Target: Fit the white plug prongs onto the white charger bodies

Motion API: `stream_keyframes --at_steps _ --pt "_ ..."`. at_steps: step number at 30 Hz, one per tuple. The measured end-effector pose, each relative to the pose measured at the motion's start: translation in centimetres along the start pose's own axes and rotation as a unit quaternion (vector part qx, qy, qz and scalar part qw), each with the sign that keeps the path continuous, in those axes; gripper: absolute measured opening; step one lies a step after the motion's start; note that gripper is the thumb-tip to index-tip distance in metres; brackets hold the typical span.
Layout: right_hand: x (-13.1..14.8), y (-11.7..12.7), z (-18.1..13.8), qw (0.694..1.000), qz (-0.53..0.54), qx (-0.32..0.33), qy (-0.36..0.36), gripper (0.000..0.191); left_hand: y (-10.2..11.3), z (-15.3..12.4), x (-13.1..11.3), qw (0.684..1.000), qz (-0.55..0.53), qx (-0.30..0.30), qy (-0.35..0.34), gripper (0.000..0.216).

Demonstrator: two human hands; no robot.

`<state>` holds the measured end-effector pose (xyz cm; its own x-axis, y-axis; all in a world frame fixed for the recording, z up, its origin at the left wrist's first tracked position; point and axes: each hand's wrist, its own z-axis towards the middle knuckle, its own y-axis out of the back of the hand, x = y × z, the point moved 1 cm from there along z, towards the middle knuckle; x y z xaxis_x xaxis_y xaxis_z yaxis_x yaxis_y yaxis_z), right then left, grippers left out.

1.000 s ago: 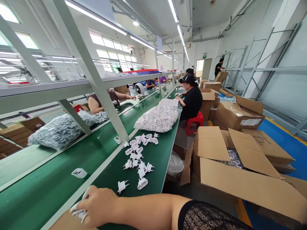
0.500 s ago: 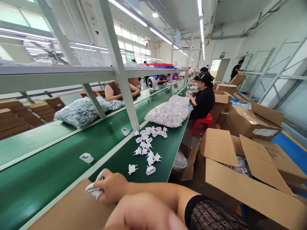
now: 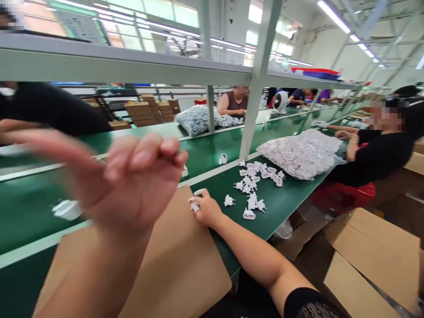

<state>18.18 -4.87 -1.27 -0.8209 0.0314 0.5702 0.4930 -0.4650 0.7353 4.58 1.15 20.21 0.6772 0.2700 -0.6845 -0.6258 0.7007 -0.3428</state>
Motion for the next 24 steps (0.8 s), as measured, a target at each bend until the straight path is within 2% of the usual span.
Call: stream_keyframes --at_steps 2,3,4,5,7,9,11,13,16,20,22,24 --pt "-0.5 0.3 0.3 0.994 0.091 0.053 -0.028 0.046 2.2 1.7 2.8 0.996 0.045 -0.07 0.033 0.045" --pt "-0.6 0.4 0.5 0.99 0.117 0.069 -0.038 0.046 3.8 2.5 4.9 0.986 0.104 -0.106 0.074 0.046" --pt "-0.8 0.6 0.7 0.987 0.13 0.087 -0.044 0.04 5.6 3.0 7.2 0.964 0.19 -0.147 0.118 0.05" --pt "-0.9 0.8 0.8 0.984 0.134 0.108 -0.043 0.032 7.4 3.1 9.6 0.929 0.271 -0.164 0.191 0.051" --pt "-0.9 1.2 0.9 0.982 0.126 0.14 -0.029 0.022 10.8 2.4 14.1 0.848 0.407 -0.167 0.297 0.056" --pt "-0.8 1.5 1.0 0.984 0.124 0.128 -0.027 0.02 13.0 1.1 17.5 0.804 0.477 -0.163 0.316 0.065" --pt "-0.7 1.8 1.3 0.978 0.179 0.088 -0.067 0.015 14.0 -0.1 19.7 0.764 0.548 -0.137 0.312 0.067" --pt "-0.6 1.8 1.6 0.934 0.317 0.061 -0.152 0.018 14.3 -0.6 20.9 0.739 0.585 -0.122 0.31 0.051" --pt "-0.7 1.9 1.9 0.835 0.485 0.065 -0.252 0.035 14.8 -0.3 21.2 0.744 0.58 -0.126 0.307 0.024" --pt "-0.6 2.5 2.0 0.783 0.542 0.099 -0.288 0.046 15.8 -0.9 19.2 0.772 0.559 -0.101 0.286 0.024" --pt "-0.3 2.9 2.0 0.75 0.576 0.115 -0.304 0.047 15.9 -2.7 17.2 0.8 0.529 -0.069 0.275 0.032" --pt "0.2 3.3 1.9 0.738 0.593 0.111 -0.304 0.047 15.4 -5.7 14.8 0.833 0.48 -0.022 0.273 0.041"
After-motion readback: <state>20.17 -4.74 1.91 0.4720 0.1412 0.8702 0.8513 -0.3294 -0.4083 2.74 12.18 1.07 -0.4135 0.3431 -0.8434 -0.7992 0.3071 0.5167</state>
